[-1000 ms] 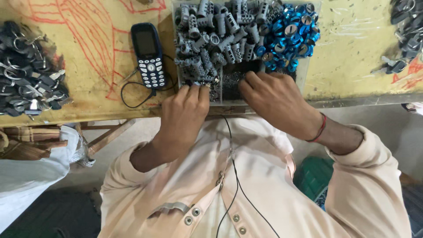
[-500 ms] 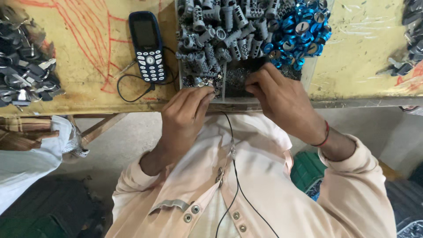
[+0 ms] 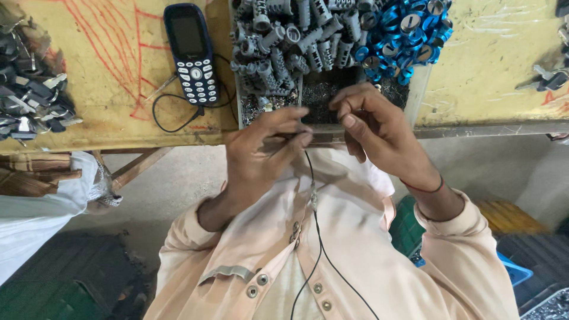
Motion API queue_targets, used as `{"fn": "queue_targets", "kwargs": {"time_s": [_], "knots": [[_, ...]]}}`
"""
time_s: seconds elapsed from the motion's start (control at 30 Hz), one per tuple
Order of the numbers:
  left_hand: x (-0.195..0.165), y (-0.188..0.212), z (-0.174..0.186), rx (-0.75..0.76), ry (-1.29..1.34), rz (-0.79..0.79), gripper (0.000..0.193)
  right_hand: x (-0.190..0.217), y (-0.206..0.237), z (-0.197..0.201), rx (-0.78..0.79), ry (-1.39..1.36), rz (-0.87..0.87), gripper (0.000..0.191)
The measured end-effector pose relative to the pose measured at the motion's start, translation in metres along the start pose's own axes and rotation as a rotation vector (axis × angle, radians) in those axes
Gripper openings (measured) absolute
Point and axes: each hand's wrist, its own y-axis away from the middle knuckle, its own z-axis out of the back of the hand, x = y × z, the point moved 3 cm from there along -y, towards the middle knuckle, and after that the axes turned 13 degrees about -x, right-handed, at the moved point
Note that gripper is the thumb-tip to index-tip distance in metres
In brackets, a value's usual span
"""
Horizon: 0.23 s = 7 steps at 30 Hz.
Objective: The person sits at a workbench and assembles small lock components by hand, picking gray lock bodies, blue discs, pins and springs from a compartment tray and fitting the small parts into the lock bodies one at a time, setting completed pieces aside on the bench.
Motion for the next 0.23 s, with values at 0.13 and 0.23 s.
{"fn": "queue_targets", "kwargs": {"time_s": [0.13,0.23], "knots": [[-0.001,-0.001,-0.018,0.012,0.048,-0.181,0.017,-0.002,0.005,-0.001,0.067,-0.096,-0.009,0.016],[0.004,-0.004,-0.029,0.04,0.17,-0.072,0.017,-0.009,0.01,-0.002,0.08,-0.176,-0.027,0.019]]}}
